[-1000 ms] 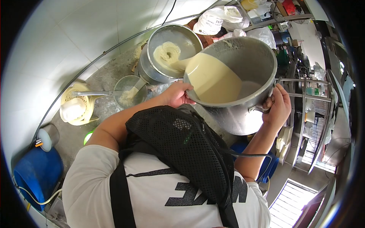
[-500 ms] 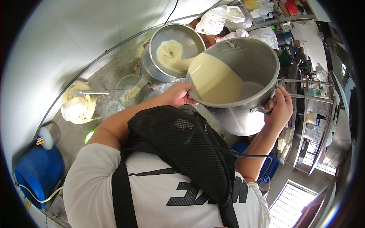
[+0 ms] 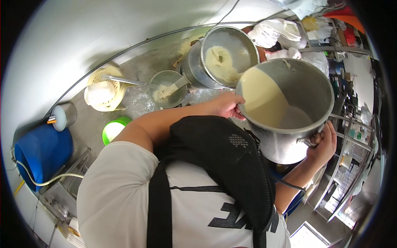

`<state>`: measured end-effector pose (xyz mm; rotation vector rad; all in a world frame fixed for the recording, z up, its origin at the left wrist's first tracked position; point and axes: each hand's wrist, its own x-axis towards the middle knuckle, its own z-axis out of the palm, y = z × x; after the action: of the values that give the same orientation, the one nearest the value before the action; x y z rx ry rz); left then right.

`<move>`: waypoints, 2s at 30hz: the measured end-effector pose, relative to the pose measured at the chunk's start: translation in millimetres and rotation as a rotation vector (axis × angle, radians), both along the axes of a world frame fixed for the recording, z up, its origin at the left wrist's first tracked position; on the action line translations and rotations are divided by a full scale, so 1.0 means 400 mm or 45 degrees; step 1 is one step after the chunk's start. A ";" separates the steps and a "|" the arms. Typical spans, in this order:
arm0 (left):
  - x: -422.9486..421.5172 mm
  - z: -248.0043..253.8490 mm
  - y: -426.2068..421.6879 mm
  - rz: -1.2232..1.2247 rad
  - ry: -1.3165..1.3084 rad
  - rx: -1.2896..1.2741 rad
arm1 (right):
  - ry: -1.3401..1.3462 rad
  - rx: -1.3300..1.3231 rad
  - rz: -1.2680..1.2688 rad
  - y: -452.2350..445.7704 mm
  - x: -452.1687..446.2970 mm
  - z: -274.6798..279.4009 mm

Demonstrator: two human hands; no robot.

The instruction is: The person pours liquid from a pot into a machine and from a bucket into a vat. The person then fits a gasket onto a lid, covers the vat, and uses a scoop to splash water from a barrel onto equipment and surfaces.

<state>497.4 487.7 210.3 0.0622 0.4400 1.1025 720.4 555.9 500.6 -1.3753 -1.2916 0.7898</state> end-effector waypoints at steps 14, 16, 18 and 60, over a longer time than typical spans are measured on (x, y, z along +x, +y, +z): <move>0.007 0.017 -0.009 0.035 -0.027 -0.026 | -0.009 -0.021 0.011 0.010 0.000 0.007; 0.007 0.021 -0.012 0.048 -0.017 -0.034 | -0.002 -0.023 0.037 0.016 0.012 0.006; 0.006 0.023 -0.013 0.060 -0.005 -0.040 | 0.005 -0.023 0.063 0.020 0.017 0.007; -0.026 0.043 -0.019 -0.057 0.016 0.013 | -0.071 0.034 -0.021 -0.006 -0.077 0.032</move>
<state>487.0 480.2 227.6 0.0878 0.4426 1.0610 689.4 553.6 513.3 -1.3936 -1.3280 0.7246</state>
